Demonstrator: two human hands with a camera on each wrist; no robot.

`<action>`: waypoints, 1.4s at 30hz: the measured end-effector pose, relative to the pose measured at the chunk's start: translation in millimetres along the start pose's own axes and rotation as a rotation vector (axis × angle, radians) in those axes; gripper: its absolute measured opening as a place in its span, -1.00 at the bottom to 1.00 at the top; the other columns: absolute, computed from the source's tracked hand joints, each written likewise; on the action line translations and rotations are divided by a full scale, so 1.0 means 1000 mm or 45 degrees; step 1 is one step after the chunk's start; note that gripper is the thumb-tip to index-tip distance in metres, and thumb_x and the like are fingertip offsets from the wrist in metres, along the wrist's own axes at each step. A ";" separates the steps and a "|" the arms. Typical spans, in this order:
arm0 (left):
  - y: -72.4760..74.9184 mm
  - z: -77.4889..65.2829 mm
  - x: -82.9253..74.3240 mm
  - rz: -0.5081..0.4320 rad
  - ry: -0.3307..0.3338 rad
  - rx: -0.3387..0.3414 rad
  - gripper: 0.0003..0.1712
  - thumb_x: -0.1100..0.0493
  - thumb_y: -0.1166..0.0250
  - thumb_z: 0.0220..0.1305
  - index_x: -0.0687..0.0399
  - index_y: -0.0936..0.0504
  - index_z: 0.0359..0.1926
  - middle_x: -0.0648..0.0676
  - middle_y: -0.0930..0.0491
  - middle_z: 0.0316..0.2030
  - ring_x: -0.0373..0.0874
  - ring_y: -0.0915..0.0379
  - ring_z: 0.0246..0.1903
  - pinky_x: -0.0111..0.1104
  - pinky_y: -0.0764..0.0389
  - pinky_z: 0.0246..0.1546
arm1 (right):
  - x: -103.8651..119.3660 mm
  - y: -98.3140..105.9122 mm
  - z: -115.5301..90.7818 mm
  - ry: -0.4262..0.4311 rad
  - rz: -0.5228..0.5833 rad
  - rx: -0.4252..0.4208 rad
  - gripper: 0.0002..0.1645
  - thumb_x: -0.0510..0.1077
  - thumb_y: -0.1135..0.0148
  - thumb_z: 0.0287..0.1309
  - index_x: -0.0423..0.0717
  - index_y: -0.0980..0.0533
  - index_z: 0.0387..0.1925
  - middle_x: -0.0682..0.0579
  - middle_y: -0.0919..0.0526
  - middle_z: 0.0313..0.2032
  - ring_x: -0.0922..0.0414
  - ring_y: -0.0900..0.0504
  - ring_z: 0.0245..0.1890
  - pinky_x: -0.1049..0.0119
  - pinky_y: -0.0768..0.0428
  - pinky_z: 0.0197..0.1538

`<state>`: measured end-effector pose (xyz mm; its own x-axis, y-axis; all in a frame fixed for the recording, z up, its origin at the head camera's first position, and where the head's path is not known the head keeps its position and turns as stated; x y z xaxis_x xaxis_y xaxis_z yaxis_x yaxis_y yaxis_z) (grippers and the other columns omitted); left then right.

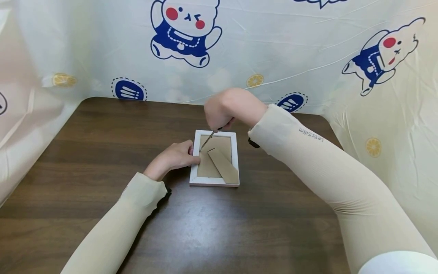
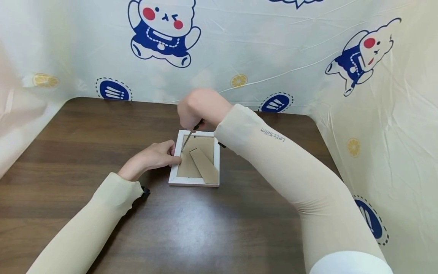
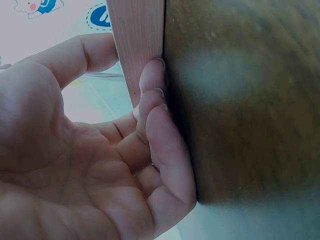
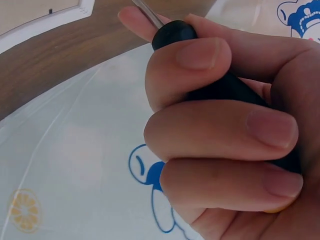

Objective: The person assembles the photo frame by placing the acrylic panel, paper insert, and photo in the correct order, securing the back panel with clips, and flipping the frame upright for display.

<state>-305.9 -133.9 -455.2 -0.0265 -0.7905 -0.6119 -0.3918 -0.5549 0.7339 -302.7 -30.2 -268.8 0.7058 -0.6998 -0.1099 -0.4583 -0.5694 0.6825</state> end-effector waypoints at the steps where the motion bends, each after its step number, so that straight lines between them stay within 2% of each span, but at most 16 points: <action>1: 0.001 -0.003 -0.003 -0.002 0.003 0.015 -0.60 -0.09 -0.40 0.18 0.06 -0.44 -0.24 0.07 -0.52 -0.40 -0.03 -0.45 -0.35 -0.24 -0.40 -0.39 | -0.002 -0.001 0.000 0.014 0.008 -0.009 -0.66 -0.16 0.00 0.43 0.05 -0.57 -0.48 0.21 -0.33 -0.77 0.29 -0.19 -0.80 0.41 -0.28 -0.58; 3: 0.001 -0.003 -0.003 0.002 -0.011 0.003 -0.60 -0.10 -0.40 0.17 0.04 -0.43 -0.26 0.06 -0.50 -0.42 -0.04 -0.43 -0.38 -0.25 -0.38 -0.42 | -0.005 -0.004 -0.001 0.030 0.037 -0.022 -0.61 -0.16 0.00 0.43 0.06 -0.52 -0.56 0.21 -0.34 -0.76 0.28 -0.20 -0.79 0.38 -0.28 -0.56; 6: 0.006 -0.015 -0.015 -0.021 -0.023 0.024 -0.62 -0.05 -0.38 0.21 0.08 -0.42 -0.25 0.08 -0.48 -0.42 -0.02 -0.43 -0.37 -0.26 -0.37 -0.40 | -0.010 -0.009 -0.002 0.052 0.109 -0.035 -0.52 -0.16 0.00 0.46 0.05 -0.41 -0.67 0.19 -0.34 -0.75 0.26 -0.20 -0.77 0.35 -0.26 -0.54; 10: 0.012 -0.028 -0.028 -0.039 -0.011 0.036 -0.66 0.00 -0.35 0.24 0.12 -0.43 -0.23 0.08 -0.47 -0.41 -0.02 -0.44 -0.33 -0.29 -0.37 -0.35 | -0.018 -0.016 -0.003 0.058 0.200 -0.056 -0.48 -0.13 0.00 0.51 0.06 -0.39 -0.68 0.17 -0.34 -0.72 0.25 -0.19 -0.75 0.34 -0.22 -0.56; 14: 0.009 -0.022 -0.023 -0.034 -0.033 0.019 -0.65 -0.01 -0.36 0.23 0.11 -0.43 -0.24 0.08 -0.46 -0.42 -0.02 -0.43 -0.35 -0.28 -0.37 -0.37 | -0.025 -0.020 -0.003 0.067 0.235 -0.087 -0.49 -0.07 -0.01 0.56 0.08 -0.44 -0.64 0.16 -0.36 -0.70 0.24 -0.19 -0.72 0.34 -0.19 -0.55; 18: 0.004 -0.005 -0.007 -0.015 -0.041 -0.013 -0.60 -0.09 -0.42 0.16 0.05 -0.45 -0.25 0.05 -0.49 -0.42 -0.06 -0.44 -0.37 -0.27 -0.40 -0.41 | -0.030 -0.024 -0.002 0.092 0.237 -0.106 -0.54 -0.03 -0.01 0.58 0.06 -0.56 -0.52 0.16 -0.37 -0.69 0.24 -0.17 -0.72 0.33 -0.17 -0.55; 19: 0.003 -0.005 -0.007 -0.010 -0.022 -0.004 -0.59 -0.09 -0.42 0.16 0.06 -0.46 -0.23 0.06 -0.51 -0.40 -0.05 -0.46 -0.35 -0.25 -0.42 -0.39 | -0.031 -0.025 -0.002 0.101 0.238 -0.115 -0.57 -0.03 -0.01 0.59 0.07 -0.62 -0.45 0.16 -0.37 -0.69 0.25 -0.17 -0.72 0.33 -0.18 -0.55; 22: 0.001 0.003 0.001 0.010 -0.036 -0.027 -0.60 -0.10 -0.42 0.13 0.03 -0.45 -0.26 0.04 -0.51 -0.42 -0.08 -0.44 -0.38 -0.26 -0.40 -0.43 | -0.035 -0.027 -0.002 0.120 0.237 -0.140 -0.64 -0.02 -0.03 0.59 0.09 -0.73 -0.21 0.16 -0.38 -0.69 0.25 -0.19 -0.72 0.33 -0.20 -0.54; 25: 0.004 -0.009 -0.012 -0.007 -0.047 0.003 -0.61 -0.07 -0.38 0.18 0.07 -0.44 -0.25 0.07 -0.48 -0.41 -0.03 -0.43 -0.36 -0.25 -0.38 -0.41 | -0.038 -0.030 -0.002 0.139 0.251 -0.165 -0.66 -0.03 -0.04 0.59 0.10 -0.75 0.01 0.16 -0.40 -0.68 0.25 -0.24 -0.71 0.34 -0.24 -0.54; 28: 0.010 -0.021 -0.024 -0.013 -0.036 0.013 -0.64 -0.03 -0.35 0.21 0.10 -0.43 -0.24 0.07 -0.48 -0.40 -0.03 -0.43 -0.34 -0.27 -0.37 -0.37 | -0.042 -0.034 -0.002 0.147 0.291 -0.179 -0.64 -0.04 -0.06 0.60 0.12 -0.74 0.12 0.16 -0.43 -0.66 0.25 -0.28 -0.70 0.35 -0.27 -0.55; 29: 0.011 -0.025 -0.028 -0.021 -0.030 0.022 -0.65 -0.01 -0.35 0.22 0.12 -0.43 -0.23 0.08 -0.48 -0.40 -0.02 -0.43 -0.33 -0.27 -0.38 -0.35 | -0.043 -0.036 -0.002 0.151 0.306 -0.181 -0.64 -0.04 -0.06 0.60 0.12 -0.74 0.12 0.16 -0.44 -0.66 0.25 -0.28 -0.70 0.35 -0.28 -0.55; 31: 0.010 -0.022 -0.025 -0.012 -0.040 0.013 -0.67 0.00 -0.33 0.22 0.11 -0.43 -0.25 0.08 -0.46 -0.41 -0.03 -0.42 -0.34 -0.28 -0.36 -0.36 | -0.045 -0.039 -0.002 0.155 0.334 -0.188 -0.65 -0.04 -0.07 0.61 0.11 -0.74 0.13 0.15 -0.44 -0.65 0.25 -0.28 -0.70 0.35 -0.29 -0.55; 38: 0.004 -0.009 -0.011 -0.003 -0.027 0.017 -0.62 -0.06 -0.36 0.22 0.09 -0.43 -0.23 0.08 -0.48 -0.40 -0.02 -0.43 -0.35 -0.24 -0.38 -0.39 | -0.056 -0.052 0.000 0.161 0.432 -0.207 -0.65 -0.06 -0.08 0.62 0.04 -0.72 0.16 0.12 -0.44 -0.63 0.23 -0.32 -0.63 0.30 -0.34 -0.41; 42: 0.007 -0.015 -0.017 -0.007 -0.014 0.026 -0.64 -0.03 -0.35 0.23 0.11 -0.43 -0.22 0.10 -0.49 -0.38 0.00 -0.45 -0.32 -0.24 -0.40 -0.36 | -0.063 -0.063 0.003 0.175 0.548 -0.180 -0.64 -0.09 -0.09 0.62 -0.01 -0.70 0.21 0.10 -0.43 -0.62 0.22 -0.32 -0.63 0.30 -0.34 -0.38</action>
<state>-294.7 -128.3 -435.7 -0.0347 -0.7844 -0.6193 -0.4108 -0.5537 0.7243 -319.4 48.4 -307.1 0.5373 -0.7904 0.2942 -0.6534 -0.1694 0.7379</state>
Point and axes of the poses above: each hand's wrist, its own z-axis towards the middle knuckle, its own y-axis out of the back of the hand, x = y × z, the point moved 9 cm from there along z, towards the middle knuckle
